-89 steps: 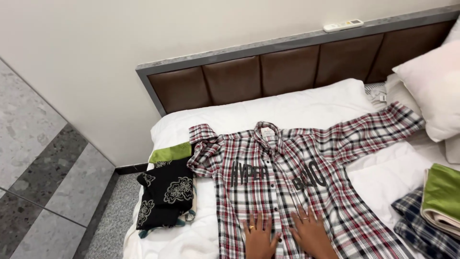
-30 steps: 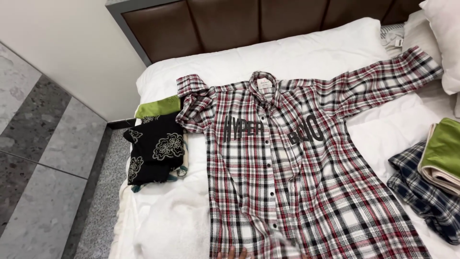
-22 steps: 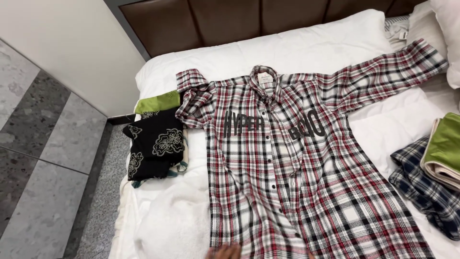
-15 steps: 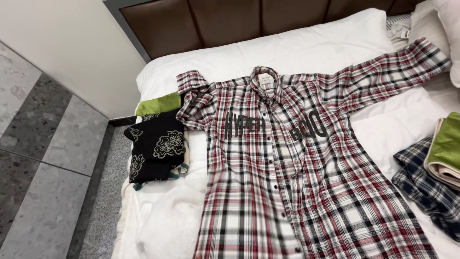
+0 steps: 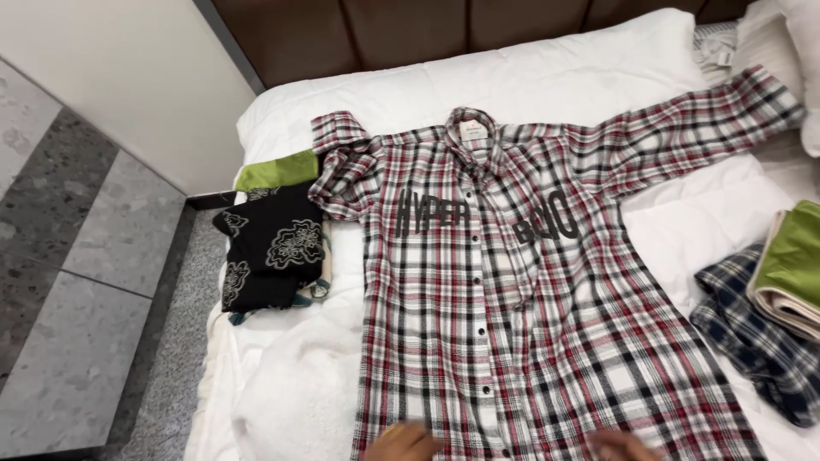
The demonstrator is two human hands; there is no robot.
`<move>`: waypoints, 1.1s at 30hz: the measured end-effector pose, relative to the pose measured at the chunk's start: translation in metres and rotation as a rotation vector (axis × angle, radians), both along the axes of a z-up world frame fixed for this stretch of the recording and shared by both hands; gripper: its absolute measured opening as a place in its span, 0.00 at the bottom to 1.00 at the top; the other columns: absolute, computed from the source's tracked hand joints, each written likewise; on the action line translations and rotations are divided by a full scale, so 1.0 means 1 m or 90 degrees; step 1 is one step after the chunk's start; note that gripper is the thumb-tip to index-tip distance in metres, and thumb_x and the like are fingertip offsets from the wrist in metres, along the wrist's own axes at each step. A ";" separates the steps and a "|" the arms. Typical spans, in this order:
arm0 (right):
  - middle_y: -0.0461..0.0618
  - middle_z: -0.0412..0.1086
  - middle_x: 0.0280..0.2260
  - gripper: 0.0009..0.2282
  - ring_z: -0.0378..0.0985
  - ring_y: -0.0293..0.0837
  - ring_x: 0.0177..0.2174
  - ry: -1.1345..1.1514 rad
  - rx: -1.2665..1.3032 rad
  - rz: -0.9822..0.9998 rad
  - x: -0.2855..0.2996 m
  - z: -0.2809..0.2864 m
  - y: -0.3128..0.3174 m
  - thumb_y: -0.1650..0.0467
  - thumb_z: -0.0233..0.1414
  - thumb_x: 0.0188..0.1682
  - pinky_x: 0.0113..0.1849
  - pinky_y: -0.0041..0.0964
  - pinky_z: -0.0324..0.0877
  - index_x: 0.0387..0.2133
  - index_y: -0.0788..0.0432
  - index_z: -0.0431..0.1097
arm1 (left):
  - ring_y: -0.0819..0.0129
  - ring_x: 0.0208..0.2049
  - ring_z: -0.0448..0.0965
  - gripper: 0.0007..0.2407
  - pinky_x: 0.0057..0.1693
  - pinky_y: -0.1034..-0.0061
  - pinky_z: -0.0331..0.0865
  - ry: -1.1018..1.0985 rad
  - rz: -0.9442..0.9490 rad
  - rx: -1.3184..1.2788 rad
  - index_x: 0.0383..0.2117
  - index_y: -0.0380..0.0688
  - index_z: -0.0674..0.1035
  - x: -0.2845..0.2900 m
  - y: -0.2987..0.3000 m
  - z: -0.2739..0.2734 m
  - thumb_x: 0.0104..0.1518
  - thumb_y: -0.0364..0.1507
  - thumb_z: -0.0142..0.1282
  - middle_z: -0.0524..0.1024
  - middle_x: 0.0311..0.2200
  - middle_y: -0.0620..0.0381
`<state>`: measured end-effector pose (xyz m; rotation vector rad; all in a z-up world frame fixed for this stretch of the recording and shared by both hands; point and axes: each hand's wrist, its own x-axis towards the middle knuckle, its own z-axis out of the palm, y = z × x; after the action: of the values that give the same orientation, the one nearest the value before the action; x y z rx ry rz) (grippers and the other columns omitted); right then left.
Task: The person lays a plaid shirt flat on a bed and buttons it from the collar down to the bottom. They then unbutton the shirt and repeat the buttoning process.
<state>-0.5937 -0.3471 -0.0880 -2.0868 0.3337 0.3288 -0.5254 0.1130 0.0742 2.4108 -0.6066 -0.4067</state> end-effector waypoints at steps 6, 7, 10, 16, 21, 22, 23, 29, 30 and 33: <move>0.43 0.76 0.45 0.12 0.80 0.44 0.47 -0.328 -0.349 0.040 0.043 0.188 0.014 0.64 0.56 0.46 0.50 0.43 0.70 0.43 0.47 0.77 | 0.48 0.50 0.70 0.27 0.55 0.55 0.67 0.131 0.051 -0.153 0.55 0.28 0.71 0.039 -0.168 0.061 0.59 0.41 0.65 0.68 0.48 0.39; 0.42 0.75 0.49 0.13 0.77 0.45 0.51 -0.288 -0.380 0.088 0.043 0.195 0.011 0.63 0.58 0.45 0.55 0.49 0.64 0.44 0.47 0.77 | 0.41 0.53 0.68 0.32 0.57 0.51 0.66 0.125 0.074 -0.142 0.57 0.24 0.65 0.042 -0.193 0.039 0.56 0.37 0.70 0.63 0.52 0.33; 0.45 0.67 0.55 0.17 0.67 0.50 0.57 -0.305 -0.412 0.140 0.037 0.220 0.034 0.62 0.59 0.38 0.59 0.52 0.57 0.42 0.44 0.76 | 0.46 0.53 0.71 0.28 0.59 0.56 0.71 0.127 0.228 -0.299 0.55 0.29 0.67 0.035 -0.216 0.043 0.54 0.34 0.68 0.63 0.53 0.39; 0.54 0.47 0.67 0.29 0.44 0.63 0.65 -0.284 -0.405 0.222 0.023 0.248 0.065 0.56 0.59 0.36 0.60 0.65 0.47 0.55 0.45 0.67 | 0.51 0.60 0.67 0.25 0.63 0.57 0.66 0.177 0.262 -0.245 0.57 0.36 0.70 -0.012 -0.214 0.039 0.56 0.31 0.68 0.65 0.54 0.44; 0.66 0.32 0.70 0.41 0.30 0.76 0.66 -0.300 -0.426 0.301 0.019 0.240 0.067 0.50 0.59 0.32 0.57 0.83 0.33 0.64 0.45 0.61 | 0.43 0.64 0.58 0.36 0.59 0.57 0.68 0.107 0.328 -0.219 0.62 0.35 0.62 -0.040 -0.222 0.037 0.49 0.29 0.73 0.53 0.66 0.36; 0.66 0.30 0.70 0.42 0.27 0.78 0.66 -0.284 -0.419 0.314 0.019 0.240 0.067 0.49 0.60 0.31 0.56 0.85 0.31 0.64 0.45 0.60 | 0.46 0.63 0.59 0.38 0.57 0.60 0.71 0.143 0.377 -0.339 0.64 0.33 0.57 -0.040 -0.222 0.040 0.47 0.24 0.70 0.51 0.67 0.36; 0.66 0.30 0.70 0.42 0.27 0.78 0.66 -0.285 -0.419 0.315 0.019 0.240 0.068 0.49 0.60 0.31 0.56 0.85 0.31 0.64 0.45 0.60 | 0.46 0.63 0.59 0.38 0.57 0.60 0.71 0.143 0.377 -0.339 0.64 0.33 0.57 -0.034 -0.219 0.048 0.47 0.24 0.70 0.51 0.67 0.36; 0.59 0.35 0.71 0.32 0.29 0.73 0.68 -0.307 -0.406 0.274 0.025 0.235 0.071 0.53 0.57 0.37 0.56 0.79 0.31 0.58 0.45 0.63 | 0.67 0.37 0.79 0.13 0.44 0.71 0.78 0.350 0.221 -0.367 0.49 0.35 0.77 -0.032 -0.216 0.012 0.62 0.26 0.61 0.73 0.46 0.49; 0.57 0.36 0.70 0.29 0.30 0.72 0.67 -0.350 -0.410 0.268 0.028 0.237 0.074 0.54 0.55 0.38 0.57 0.79 0.30 0.55 0.45 0.64 | 0.65 0.39 0.79 0.10 0.45 0.70 0.77 0.342 0.214 -0.366 0.47 0.35 0.78 -0.031 -0.216 0.006 0.64 0.28 0.60 0.75 0.45 0.49; 0.55 0.39 0.69 0.25 0.32 0.70 0.67 -0.362 -0.410 0.261 0.041 0.238 0.078 0.57 0.53 0.42 0.59 0.76 0.29 0.55 0.45 0.64 | 0.58 0.48 0.74 0.13 0.53 0.62 0.72 0.233 0.284 -0.308 0.47 0.37 0.77 -0.007 -0.213 0.011 0.61 0.31 0.63 0.72 0.47 0.47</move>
<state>-0.5525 -0.2695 0.1498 -2.7617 -0.3889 -0.1749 -0.5321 -0.0999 0.0853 1.8682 0.0088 -0.4339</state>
